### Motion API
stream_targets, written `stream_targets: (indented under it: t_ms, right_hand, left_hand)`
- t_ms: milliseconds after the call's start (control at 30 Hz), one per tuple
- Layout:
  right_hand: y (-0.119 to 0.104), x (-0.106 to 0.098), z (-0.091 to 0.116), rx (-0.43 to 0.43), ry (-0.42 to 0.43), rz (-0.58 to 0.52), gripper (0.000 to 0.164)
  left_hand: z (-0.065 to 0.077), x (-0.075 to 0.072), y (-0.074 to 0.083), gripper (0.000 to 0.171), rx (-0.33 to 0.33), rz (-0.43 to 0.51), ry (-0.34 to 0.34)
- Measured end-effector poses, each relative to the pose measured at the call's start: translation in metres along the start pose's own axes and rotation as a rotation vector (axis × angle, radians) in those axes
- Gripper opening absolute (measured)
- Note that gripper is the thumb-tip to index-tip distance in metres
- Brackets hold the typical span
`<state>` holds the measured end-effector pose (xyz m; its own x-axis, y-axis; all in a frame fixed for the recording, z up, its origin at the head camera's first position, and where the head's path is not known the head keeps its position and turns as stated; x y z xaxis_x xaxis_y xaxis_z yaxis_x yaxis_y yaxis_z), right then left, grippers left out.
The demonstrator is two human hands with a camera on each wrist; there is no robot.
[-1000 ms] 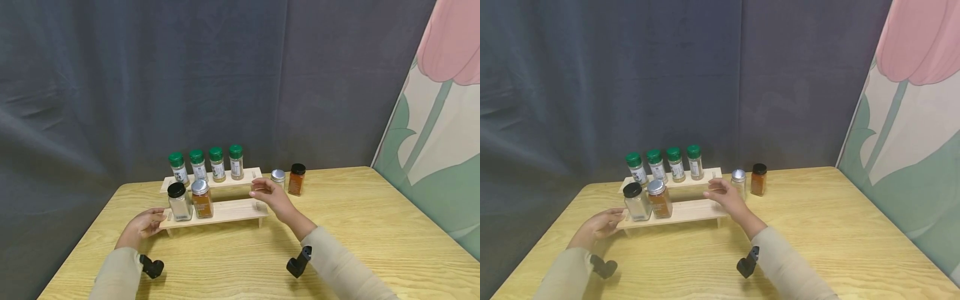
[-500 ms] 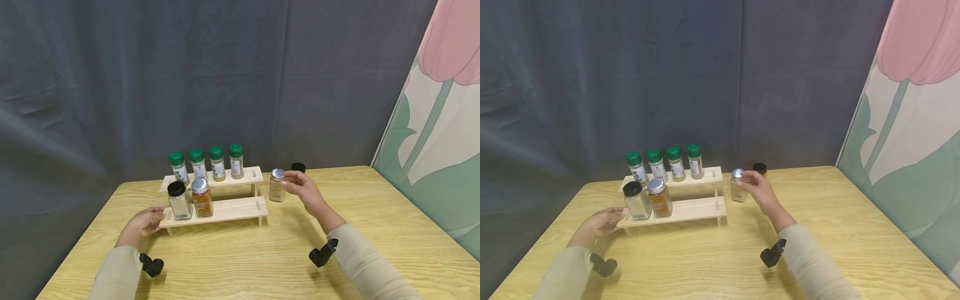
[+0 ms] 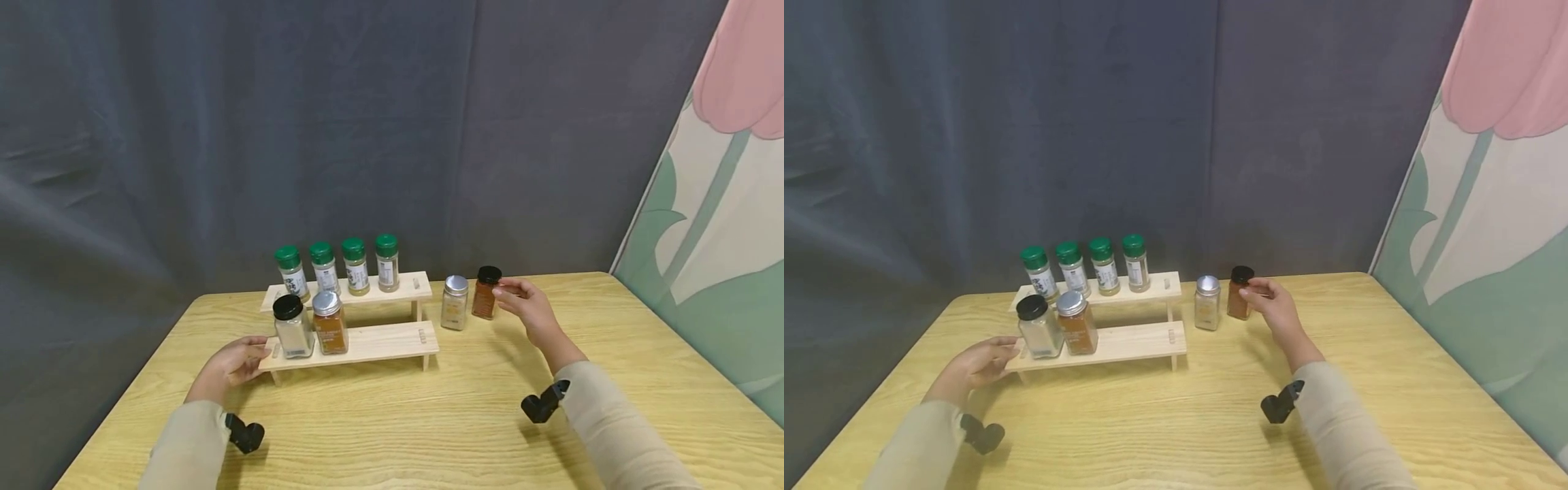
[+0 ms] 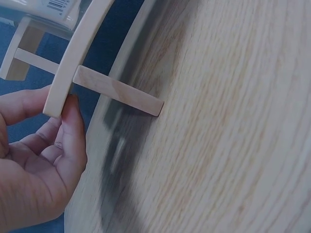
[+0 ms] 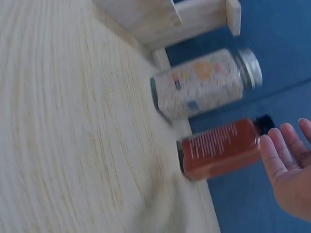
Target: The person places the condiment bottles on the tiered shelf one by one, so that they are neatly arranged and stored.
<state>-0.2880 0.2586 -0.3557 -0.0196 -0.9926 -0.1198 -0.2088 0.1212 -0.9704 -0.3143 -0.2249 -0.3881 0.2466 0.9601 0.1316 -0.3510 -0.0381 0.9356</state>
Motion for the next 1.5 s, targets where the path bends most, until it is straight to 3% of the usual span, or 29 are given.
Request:
stream_targets:
  t_ms: [300, 667, 933, 1233, 1500]
  right_hand:
    - [0.006, -0.016, -0.009, 0.078, 0.053, 0.096, 0.059]
    - [0.018, -0.018, -0.024, 0.162, 0.052, 0.128, 0.068]
    - [0.021, -0.015, -0.033, 0.163, 0.033, 0.181, 0.072]
    - [0.025, -0.008, -0.042, 0.186, 0.059, 0.169, 0.069]
    - [0.033, -0.004, -0.05, 0.158, 0.107, 0.131, 0.061]
  left_hand:
    - [-0.002, 0.001, 0.002, 0.059, 0.009, 0.007, -0.02]
    - [-0.004, 0.003, 0.0, 0.054, 0.003, 0.011, 0.005]
    - [-0.004, 0.0, 0.0, 0.055, -0.003, 0.026, 0.013]
    - [-0.004, -0.002, -0.001, 0.054, -0.007, 0.023, 0.023]
    - [-0.004, -0.002, -0.001, 0.054, 0.0, 0.029, 0.008]
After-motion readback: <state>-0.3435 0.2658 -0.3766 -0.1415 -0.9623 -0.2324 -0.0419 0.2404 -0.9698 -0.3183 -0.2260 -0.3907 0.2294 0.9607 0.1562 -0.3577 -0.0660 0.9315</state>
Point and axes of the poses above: each hand's wrist, its own z-axis away from the middle knuckle, its own x-axis out of the palm, y = z × x, the point moved 1 cm from there along -z, towards the middle knuckle, and after that the axes turned 6 degrees about -y, right-handed, at the moved point
